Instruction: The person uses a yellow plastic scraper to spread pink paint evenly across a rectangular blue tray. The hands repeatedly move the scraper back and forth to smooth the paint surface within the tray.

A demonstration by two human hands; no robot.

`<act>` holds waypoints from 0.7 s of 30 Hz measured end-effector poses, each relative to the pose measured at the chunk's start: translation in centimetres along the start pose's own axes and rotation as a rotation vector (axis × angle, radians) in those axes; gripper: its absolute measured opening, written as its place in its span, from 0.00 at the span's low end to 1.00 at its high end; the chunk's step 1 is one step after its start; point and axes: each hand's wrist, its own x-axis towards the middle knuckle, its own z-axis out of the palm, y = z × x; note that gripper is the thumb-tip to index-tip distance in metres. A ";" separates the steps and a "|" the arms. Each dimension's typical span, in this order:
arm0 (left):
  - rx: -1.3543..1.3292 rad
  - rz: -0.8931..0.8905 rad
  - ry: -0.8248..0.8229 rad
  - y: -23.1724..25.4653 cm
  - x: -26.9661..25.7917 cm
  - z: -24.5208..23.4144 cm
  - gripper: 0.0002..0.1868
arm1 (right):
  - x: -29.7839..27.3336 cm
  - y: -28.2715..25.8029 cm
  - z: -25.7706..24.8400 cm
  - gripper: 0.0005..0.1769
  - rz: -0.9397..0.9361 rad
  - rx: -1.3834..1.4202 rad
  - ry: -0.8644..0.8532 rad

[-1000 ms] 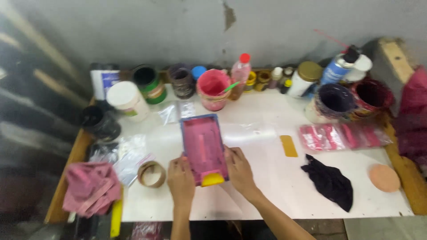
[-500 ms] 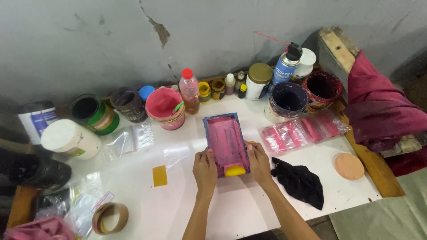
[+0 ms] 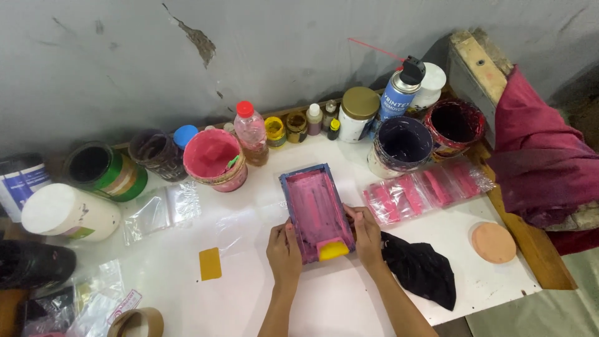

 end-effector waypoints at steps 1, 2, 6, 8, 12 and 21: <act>0.001 -0.003 -0.001 -0.1 -0.1 0.0 0.28 | 0.0 0.1 -0.1 0.38 0.003 -0.001 -0.001; 0.007 0.015 0.011 -0.1 -0.2 0.0 0.28 | 0.0 0.2 -0.2 0.37 -0.016 0.019 0.001; -0.037 0.021 0.111 0.3 -0.4 -0.5 0.24 | -0.1 1.1 -0.4 0.35 -0.218 0.109 -0.086; -0.020 0.086 0.197 -0.3 0.2 -0.8 0.20 | -0.2 -0.7 -0.1 0.38 -0.285 0.142 -0.197; 0.039 -0.015 0.311 -1.4 0.9 -2.0 0.19 | -0.4 -0.4 0.1 0.41 -0.500 -0.096 -0.334; 0.100 0.034 0.300 -1.5 1.1 -2.1 0.19 | -0.4 -1.3 0.2 0.40 -0.485 -0.082 -0.341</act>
